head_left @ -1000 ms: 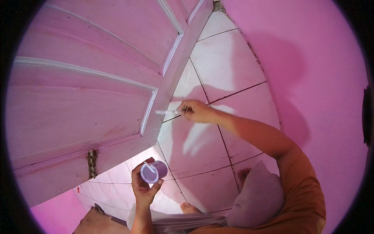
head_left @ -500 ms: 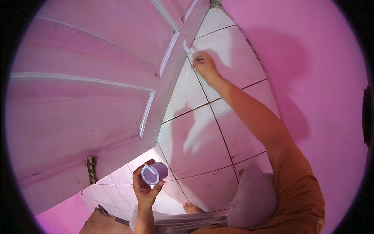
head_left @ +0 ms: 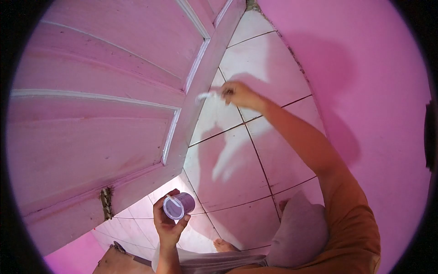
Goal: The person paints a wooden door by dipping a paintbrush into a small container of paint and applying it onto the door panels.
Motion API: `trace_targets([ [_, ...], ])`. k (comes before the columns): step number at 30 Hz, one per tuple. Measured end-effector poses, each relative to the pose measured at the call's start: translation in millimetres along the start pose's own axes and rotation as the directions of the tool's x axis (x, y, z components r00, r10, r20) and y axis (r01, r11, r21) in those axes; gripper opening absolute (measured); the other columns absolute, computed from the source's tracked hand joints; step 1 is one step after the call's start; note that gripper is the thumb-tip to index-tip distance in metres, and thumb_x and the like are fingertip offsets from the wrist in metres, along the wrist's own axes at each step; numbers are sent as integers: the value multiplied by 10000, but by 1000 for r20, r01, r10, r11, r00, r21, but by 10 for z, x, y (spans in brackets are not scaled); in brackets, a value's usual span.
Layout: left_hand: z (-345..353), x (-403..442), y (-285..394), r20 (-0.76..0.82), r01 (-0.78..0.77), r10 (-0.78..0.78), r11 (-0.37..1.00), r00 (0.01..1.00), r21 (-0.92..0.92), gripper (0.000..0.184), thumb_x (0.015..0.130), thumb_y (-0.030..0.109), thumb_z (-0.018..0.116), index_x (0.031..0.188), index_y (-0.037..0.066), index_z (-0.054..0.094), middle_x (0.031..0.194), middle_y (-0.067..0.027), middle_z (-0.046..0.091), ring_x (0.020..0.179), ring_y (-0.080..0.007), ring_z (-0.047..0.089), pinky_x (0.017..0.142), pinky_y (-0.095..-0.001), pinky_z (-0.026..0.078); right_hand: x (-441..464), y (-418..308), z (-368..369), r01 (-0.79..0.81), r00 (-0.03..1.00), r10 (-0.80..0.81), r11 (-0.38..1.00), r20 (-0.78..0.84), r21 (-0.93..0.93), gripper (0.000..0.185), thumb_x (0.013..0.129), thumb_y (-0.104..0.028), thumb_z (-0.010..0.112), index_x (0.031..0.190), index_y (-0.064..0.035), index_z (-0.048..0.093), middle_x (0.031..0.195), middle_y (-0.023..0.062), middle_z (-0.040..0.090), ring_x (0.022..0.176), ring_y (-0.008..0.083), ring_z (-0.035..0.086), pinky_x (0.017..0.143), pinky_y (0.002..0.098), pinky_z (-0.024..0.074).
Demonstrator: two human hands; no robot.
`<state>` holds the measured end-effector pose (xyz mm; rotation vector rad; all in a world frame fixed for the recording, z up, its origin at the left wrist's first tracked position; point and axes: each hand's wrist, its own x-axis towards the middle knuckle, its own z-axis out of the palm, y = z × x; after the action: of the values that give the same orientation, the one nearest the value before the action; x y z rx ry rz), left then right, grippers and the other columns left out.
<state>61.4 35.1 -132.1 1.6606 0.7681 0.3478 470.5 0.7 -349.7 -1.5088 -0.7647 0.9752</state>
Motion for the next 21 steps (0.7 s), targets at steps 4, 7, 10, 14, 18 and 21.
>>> trace_targets([
  [4,25,-18,14,-16,34,-34,999,999,-32,740,746,62,866,1350,70,439,1391,-233,527,1275,-311,543,1065,-435,465,383,55,-505,-60,856,52,998,-514,2,177,868,-90,645,1031,-27,675,863,140,704,760,250,696,725,368,541],
  [7,16,-25,-10,-9,24,-25,999,1000,-33,745,745,59,866,1353,72,436,1392,-234,525,1270,-309,546,1063,-432,466,468,-5,-437,-72,768,130,990,-627,118,202,903,-76,613,1096,-21,631,896,127,687,772,223,697,687,349,527],
  [10,11,-13,-1,-5,12,-12,1000,1000,-12,747,744,59,865,1355,76,436,1392,-235,524,1271,-310,545,1065,-433,465,457,304,33,-8,821,19,1000,-570,22,221,889,-89,649,1103,-35,631,893,152,707,734,264,715,723,393,549],
  [14,26,-2,-4,-9,6,-6,1000,1000,-20,748,744,62,865,1358,80,438,1391,-236,525,1278,-312,538,1067,-440,460,-216,197,769,-75,966,111,985,-233,158,87,906,-96,631,957,-34,597,791,122,657,738,233,711,672,392,535],
  [18,2,7,-20,7,-1,1,1000,1000,-12,745,746,57,861,1360,82,438,1389,-235,526,1284,-315,533,1069,-444,457,-715,66,994,-83,984,77,996,163,31,167,881,-89,641,1038,-42,676,899,141,683,762,222,700,700,388,542],
  [21,-16,14,-11,16,-15,15,1000,1000,2,744,747,55,859,1360,83,438,1386,-235,527,1285,-319,532,1070,-447,456,-602,39,879,-3,973,24,996,228,-90,148,938,-18,619,1079,-13,662,898,84,675,745,141,674,685,325,541],
])
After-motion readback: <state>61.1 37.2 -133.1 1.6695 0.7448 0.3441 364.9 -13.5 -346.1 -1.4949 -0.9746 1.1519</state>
